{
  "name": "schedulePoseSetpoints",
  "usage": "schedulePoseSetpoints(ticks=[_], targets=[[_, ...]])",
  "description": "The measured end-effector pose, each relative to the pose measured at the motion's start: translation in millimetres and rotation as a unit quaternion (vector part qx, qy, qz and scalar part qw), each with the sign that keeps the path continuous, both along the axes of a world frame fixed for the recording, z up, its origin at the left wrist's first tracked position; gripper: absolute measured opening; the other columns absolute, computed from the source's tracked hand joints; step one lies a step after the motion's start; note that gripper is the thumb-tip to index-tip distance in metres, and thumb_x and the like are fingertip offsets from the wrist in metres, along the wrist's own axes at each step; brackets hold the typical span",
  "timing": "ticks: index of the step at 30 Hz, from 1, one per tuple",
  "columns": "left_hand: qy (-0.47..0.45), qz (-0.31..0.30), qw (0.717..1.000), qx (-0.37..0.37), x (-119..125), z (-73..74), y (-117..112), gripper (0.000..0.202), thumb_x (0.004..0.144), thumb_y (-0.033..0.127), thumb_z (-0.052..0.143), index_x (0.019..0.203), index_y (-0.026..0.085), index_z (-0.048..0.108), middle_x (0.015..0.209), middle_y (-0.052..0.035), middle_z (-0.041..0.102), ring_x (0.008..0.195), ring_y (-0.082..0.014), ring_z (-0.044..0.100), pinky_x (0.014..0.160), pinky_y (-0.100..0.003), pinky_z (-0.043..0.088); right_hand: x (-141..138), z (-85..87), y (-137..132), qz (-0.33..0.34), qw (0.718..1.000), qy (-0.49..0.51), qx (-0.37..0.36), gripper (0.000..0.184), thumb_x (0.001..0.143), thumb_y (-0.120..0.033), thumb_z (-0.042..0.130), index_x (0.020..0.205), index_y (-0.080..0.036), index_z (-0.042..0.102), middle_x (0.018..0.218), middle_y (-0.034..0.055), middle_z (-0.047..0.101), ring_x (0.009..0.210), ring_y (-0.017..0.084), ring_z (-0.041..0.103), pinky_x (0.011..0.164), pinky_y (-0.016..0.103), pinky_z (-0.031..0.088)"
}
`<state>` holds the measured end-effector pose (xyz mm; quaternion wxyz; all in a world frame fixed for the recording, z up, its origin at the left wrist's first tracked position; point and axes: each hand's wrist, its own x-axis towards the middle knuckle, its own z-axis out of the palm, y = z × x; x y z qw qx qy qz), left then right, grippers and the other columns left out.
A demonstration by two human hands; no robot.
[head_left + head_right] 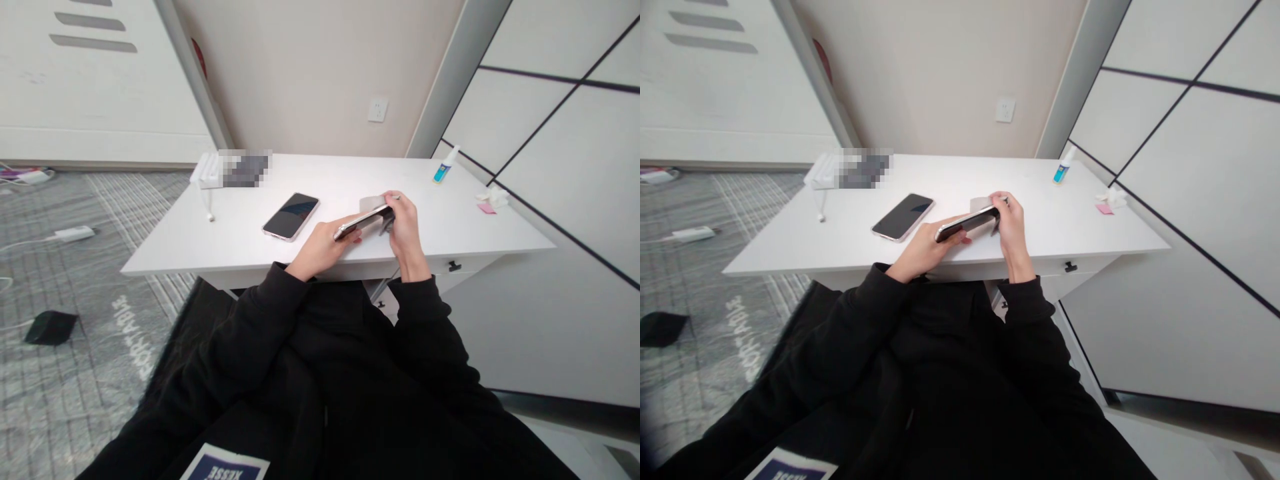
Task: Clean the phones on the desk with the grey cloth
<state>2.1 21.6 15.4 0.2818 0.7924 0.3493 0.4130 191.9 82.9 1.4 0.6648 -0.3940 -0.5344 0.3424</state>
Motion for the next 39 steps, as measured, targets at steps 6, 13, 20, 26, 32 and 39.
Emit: schedulePoseSetpoints(ticks=[6,13,20,26,32,39], targets=[[-0.023,-0.003,1.000,-0.018,0,0.6,-1,0.050,0.099,0.043,0.055,0.143,0.017,0.056,0.100,-0.0068,0.079,0.096,-0.0228,0.075,0.093,-0.031,0.052,-3,0.0,-2,0.039,0.999,0.001,-0.024,0.044,0.086,-0.066,0.058,0.100,-0.025,0.063,0.098,0.0039,0.069,0.098,0.022,0.065,0.091,0.038,0.050],[0.023,-0.002,1.000,0.003,-1,1.6,0,0.045,0.099,0.040,0.054,0.137,0.018,0.061,0.104,-0.0066,0.078,0.097,-0.0232,0.074,0.093,-0.030,0.052,2,-0.6,-4,0.019,1.000,-0.022,0.008,0.030,0.088,-0.052,0.056,0.079,-0.025,0.065,0.086,0.0019,0.070,0.093,0.022,0.065,0.095,0.040,0.050],[0.021,0.001,1.000,0.005,0,1.7,-2,0.048,0.100,0.040,0.053,0.143,0.019,0.056,0.111,-0.0070,0.078,0.103,-0.0244,0.073,0.097,-0.031,0.051,0,-0.1,-5,0.075,0.992,0.053,-0.081,0.044,0.086,-0.063,0.057,0.090,-0.021,0.069,0.097,0.0084,0.075,0.093,0.024,0.068,0.094,0.044,0.052],[0.027,-0.038,0.999,0.028,0,2.1,-3,0.043,0.099,0.030,0.054,0.141,0.028,0.059,0.144,-0.0003,0.060,0.133,-0.0242,0.057,0.113,-0.032,0.042,6,-1.1,-7,0.034,0.999,0.016,0.015,0.022,0.087,-0.040,0.058,0.084,-0.023,0.072,0.092,0.0049,0.074,0.096,0.023,0.068,0.101,0.044,0.049],[0.009,-0.014,1.000,0.001,2,1.9,-2,0.045,0.098,0.034,0.056,0.142,0.024,0.058,0.126,-0.0044,0.072,0.113,-0.0246,0.070,0.104,-0.033,0.049,-6,-11.8,-5,-0.006,0.997,0.076,-0.009,0.043,0.088,-0.060,0.058,0.110,-0.023,0.064,0.113,0.0095,0.069,0.110,0.025,0.065,0.103,0.047,0.049],[-0.027,0.022,0.999,0.017,2,-1.9,0,0.049,0.097,0.032,0.055,0.144,0.018,0.054,0.135,-0.0096,0.066,0.118,-0.0252,0.067,0.105,-0.034,0.049,-67,-18.9,-28,-0.061,0.997,-0.046,0.004,0.076,0.100,-0.066,0.029,0.161,-0.027,0.006,0.168,0.0107,0.016,0.157,0.027,0.016,0.121,0.055,0.031]])
